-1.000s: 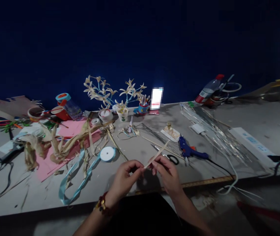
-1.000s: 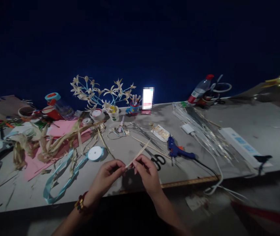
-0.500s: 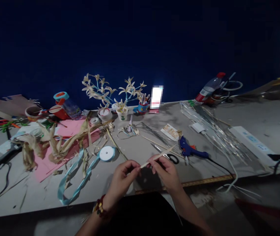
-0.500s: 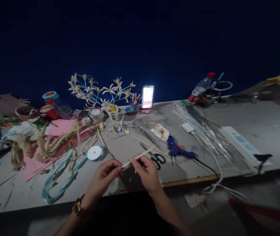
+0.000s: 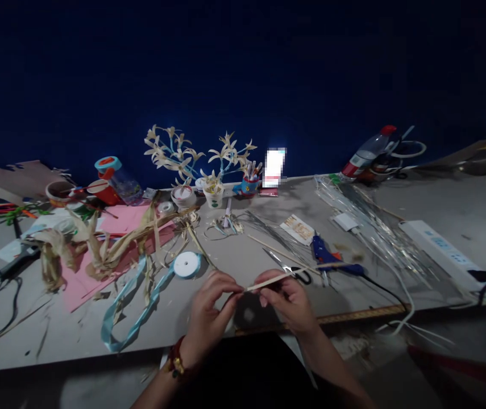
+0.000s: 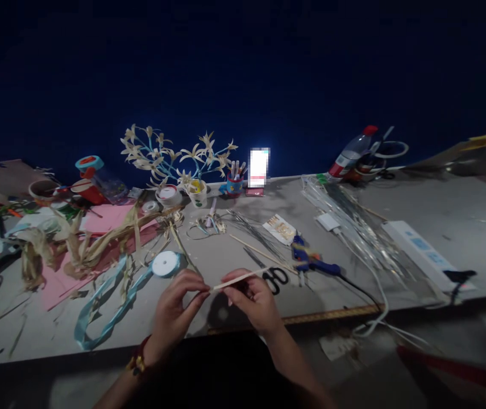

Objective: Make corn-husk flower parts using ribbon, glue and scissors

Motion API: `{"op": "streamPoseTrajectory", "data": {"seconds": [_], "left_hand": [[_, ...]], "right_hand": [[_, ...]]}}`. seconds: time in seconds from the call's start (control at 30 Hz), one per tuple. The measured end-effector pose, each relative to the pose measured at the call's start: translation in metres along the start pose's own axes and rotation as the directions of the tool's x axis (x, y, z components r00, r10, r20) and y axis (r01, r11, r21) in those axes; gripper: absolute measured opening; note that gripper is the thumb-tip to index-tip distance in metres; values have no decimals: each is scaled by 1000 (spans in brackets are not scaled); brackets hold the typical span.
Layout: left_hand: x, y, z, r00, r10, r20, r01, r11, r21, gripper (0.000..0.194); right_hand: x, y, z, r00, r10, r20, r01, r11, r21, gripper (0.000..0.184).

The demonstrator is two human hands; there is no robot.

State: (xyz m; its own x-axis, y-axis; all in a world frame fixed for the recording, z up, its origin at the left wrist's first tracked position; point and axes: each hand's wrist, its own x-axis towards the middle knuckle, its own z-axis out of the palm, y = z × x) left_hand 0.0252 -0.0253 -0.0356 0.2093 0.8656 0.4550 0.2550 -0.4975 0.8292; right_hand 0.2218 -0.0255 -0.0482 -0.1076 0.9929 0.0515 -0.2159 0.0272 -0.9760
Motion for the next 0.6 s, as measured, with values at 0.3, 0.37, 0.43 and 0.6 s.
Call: {"op": "streamPoseTrajectory", "data": {"seconds": [0.3, 0.37, 0.43, 0.6], "left_hand": [[-6, -2, 1, 999, 34, -27, -31, 993, 118, 36], [-6, -2, 1, 996, 73, -41, -66, 988, 143, 30], [-6, -4, 1, 992, 116, -48, -106, 979, 172, 23], [-11, -9, 3, 988, 148, -48, -134, 963, 233, 22]], "right_hand": [[0, 2, -1, 998, -39, -44, 35, 996, -86, 15], [0, 1, -1, 998, -31, -49, 27, 997, -72, 16], [0, -1, 2, 999, -7, -52, 5, 999, -35, 18], [-3, -3, 12, 995, 84, -51, -80, 995, 65, 22]]}}
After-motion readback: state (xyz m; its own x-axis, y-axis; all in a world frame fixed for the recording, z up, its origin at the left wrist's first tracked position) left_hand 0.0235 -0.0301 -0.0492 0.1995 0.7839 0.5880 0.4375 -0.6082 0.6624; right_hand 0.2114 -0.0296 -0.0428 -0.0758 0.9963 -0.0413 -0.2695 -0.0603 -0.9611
